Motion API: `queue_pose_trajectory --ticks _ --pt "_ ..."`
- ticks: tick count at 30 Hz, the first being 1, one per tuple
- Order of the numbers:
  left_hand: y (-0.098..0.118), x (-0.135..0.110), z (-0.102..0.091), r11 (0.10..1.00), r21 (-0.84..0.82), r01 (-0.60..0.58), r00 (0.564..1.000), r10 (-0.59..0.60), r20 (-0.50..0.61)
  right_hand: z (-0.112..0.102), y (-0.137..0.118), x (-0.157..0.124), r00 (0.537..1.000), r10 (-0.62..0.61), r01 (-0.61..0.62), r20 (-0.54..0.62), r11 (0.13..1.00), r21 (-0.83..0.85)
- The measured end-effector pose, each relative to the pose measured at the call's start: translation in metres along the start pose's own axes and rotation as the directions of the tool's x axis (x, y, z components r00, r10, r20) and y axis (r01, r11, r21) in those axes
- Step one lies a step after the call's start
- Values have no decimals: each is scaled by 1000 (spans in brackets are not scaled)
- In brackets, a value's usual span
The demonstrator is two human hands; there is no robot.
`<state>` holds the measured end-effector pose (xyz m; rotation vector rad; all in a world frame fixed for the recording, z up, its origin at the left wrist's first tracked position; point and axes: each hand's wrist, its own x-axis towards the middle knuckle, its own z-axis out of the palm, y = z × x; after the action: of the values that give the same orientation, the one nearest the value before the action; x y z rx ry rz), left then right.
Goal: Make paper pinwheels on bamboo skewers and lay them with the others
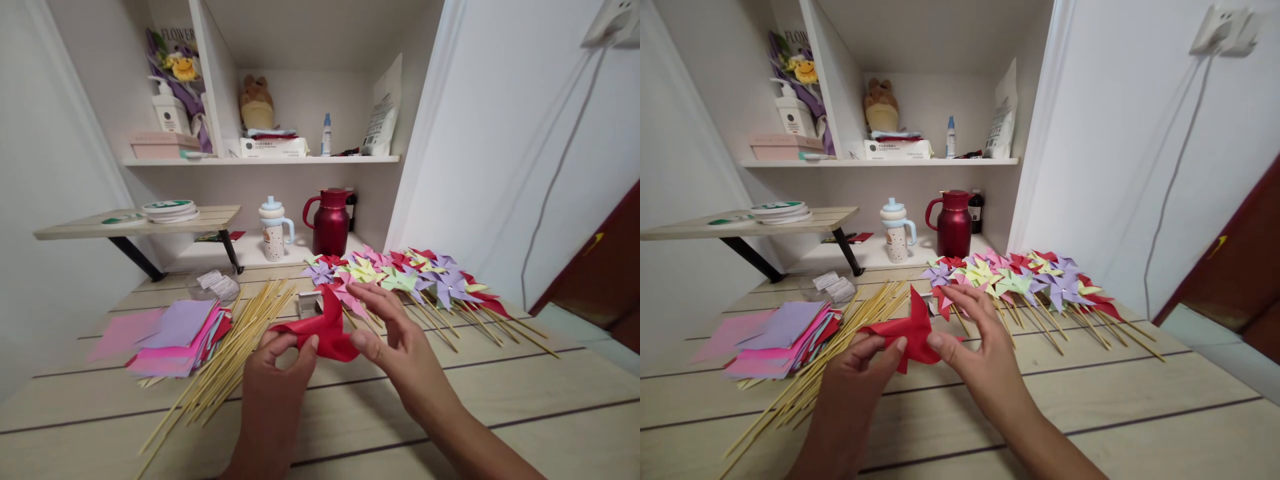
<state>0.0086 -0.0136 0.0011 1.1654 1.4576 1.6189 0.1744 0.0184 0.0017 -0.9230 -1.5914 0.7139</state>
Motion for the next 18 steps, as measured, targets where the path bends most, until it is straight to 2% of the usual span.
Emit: queue_pose_trajectory --ticks 3,7,10,18 --pt "4 -2 1 1000 -5 -16 1000 16 -16 5 -4 -1 996 -16 18 85 1000 -22" --pt "6 -3 2 999 -12 36 999 -36 1 12 -12 -3 994 -28 35 107 998 -61" --pt "5 -5 3 1000 5 26 999 -26 27 13 -15 -4 991 -22 32 135 997 -72" --pt "6 -6 5 999 28 -20 998 19 58 11 -13 -5 998 26 -26 64 1000 3"
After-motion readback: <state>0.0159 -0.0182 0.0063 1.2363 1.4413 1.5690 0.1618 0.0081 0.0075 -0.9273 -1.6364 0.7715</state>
